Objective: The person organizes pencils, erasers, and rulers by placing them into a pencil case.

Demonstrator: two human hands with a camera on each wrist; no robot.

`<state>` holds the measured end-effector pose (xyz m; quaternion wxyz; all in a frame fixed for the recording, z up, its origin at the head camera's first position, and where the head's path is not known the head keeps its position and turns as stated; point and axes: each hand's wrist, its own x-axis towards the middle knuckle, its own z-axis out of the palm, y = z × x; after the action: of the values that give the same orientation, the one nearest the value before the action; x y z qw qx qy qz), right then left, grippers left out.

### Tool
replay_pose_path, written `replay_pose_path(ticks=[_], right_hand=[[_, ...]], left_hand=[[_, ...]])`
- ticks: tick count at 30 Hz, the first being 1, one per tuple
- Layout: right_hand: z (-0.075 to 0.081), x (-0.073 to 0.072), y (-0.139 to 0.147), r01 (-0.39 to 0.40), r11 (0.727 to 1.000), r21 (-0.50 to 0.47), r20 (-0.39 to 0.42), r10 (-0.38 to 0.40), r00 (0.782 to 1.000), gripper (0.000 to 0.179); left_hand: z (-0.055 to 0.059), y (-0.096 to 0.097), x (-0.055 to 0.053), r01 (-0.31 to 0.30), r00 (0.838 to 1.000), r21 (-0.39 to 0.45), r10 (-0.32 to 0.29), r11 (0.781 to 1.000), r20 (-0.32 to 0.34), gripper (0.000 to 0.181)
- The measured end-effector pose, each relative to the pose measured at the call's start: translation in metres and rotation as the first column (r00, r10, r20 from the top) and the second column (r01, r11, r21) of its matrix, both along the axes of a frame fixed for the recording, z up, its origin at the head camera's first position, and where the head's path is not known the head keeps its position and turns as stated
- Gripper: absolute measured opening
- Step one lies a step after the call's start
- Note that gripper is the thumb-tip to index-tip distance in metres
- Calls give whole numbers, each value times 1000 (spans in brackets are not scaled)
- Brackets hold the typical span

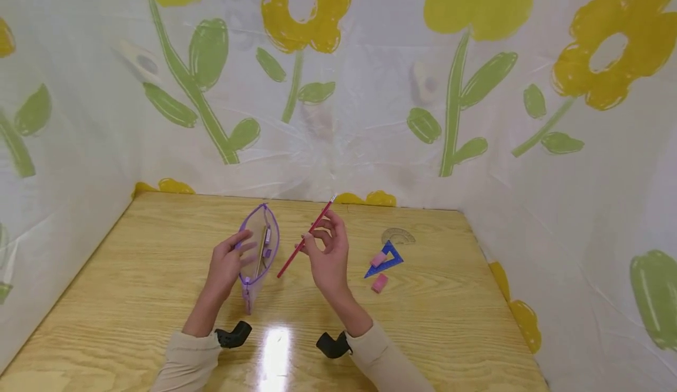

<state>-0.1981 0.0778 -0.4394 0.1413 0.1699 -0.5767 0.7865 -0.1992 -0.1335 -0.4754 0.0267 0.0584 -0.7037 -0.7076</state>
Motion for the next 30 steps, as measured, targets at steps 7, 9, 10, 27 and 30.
replay_pose_path(ticks=[7, 9, 10, 27, 30], right_hand=[[-2, -9, -18, -28, 999, -41, -100, 23, 995, 48], [-2, -10, -23, -28, 998, -56, -121, 21, 992, 49], [-3, -10, -25, -27, 998, -55, -129, 20, 991, 49], [-26, 0, -54, -113, 967, 228, 19, 112, 994, 51], [-25, -1, -55, -129, 957, 260, 23, 127, 992, 49]], left_hand=[[-1, 1, 0, 13, 1000, 10, -13, 1000, -2, 56], [-1, 1, 1, 10, 1000, 10, -10, 1000, -2, 56], [-1, 2, 1, 6, 1000, 6, -6, 1000, -2, 56], [-2, 0, 2, -19, 1000, -8, 19, 1000, -2, 54], [-2, 1, 2, -15, 1000, 6, 15, 1000, 0, 55]])
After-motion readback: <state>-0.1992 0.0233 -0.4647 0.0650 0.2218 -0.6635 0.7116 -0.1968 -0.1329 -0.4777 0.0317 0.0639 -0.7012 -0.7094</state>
